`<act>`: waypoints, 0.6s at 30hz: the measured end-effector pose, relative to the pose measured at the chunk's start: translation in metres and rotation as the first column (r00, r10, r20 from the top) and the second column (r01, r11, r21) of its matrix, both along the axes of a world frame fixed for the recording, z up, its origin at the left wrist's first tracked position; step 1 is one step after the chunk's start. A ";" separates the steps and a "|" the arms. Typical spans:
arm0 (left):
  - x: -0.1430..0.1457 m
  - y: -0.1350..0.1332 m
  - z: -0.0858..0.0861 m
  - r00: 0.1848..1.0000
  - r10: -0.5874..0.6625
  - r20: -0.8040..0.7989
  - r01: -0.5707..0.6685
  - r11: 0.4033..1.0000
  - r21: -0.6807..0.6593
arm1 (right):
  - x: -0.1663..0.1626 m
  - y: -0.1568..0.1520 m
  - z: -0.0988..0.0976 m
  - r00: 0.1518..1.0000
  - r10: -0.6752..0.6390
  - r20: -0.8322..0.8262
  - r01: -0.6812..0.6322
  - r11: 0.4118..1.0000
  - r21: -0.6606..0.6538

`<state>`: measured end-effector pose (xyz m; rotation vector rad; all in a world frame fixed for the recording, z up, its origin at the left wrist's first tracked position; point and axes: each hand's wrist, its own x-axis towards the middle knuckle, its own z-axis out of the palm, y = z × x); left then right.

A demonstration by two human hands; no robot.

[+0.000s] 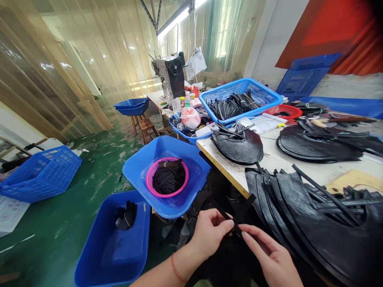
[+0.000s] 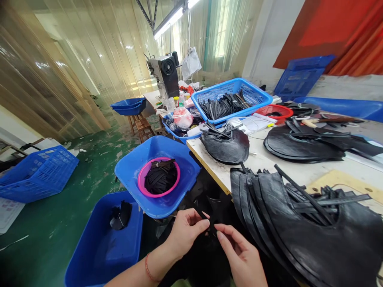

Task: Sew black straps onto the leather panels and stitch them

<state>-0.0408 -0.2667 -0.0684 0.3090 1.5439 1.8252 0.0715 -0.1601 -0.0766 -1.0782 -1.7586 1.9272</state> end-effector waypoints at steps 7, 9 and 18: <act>-0.001 0.000 0.007 0.996 0.031 0.089 -0.031 1.000 -0.002 | 0.005 0.006 -0.021 0.994 -0.096 0.052 0.088 0.986 0.139; -0.003 -0.002 0.009 0.993 0.051 0.106 -0.053 0.999 0.011 | 0.007 0.006 -0.035 0.981 -0.184 0.057 0.178 0.979 0.105; -0.021 -0.017 0.020 0.985 0.148 -0.087 -0.149 0.989 -0.011 | 0.030 -0.006 -0.031 0.994 0.056 -0.099 -0.077 0.971 -0.228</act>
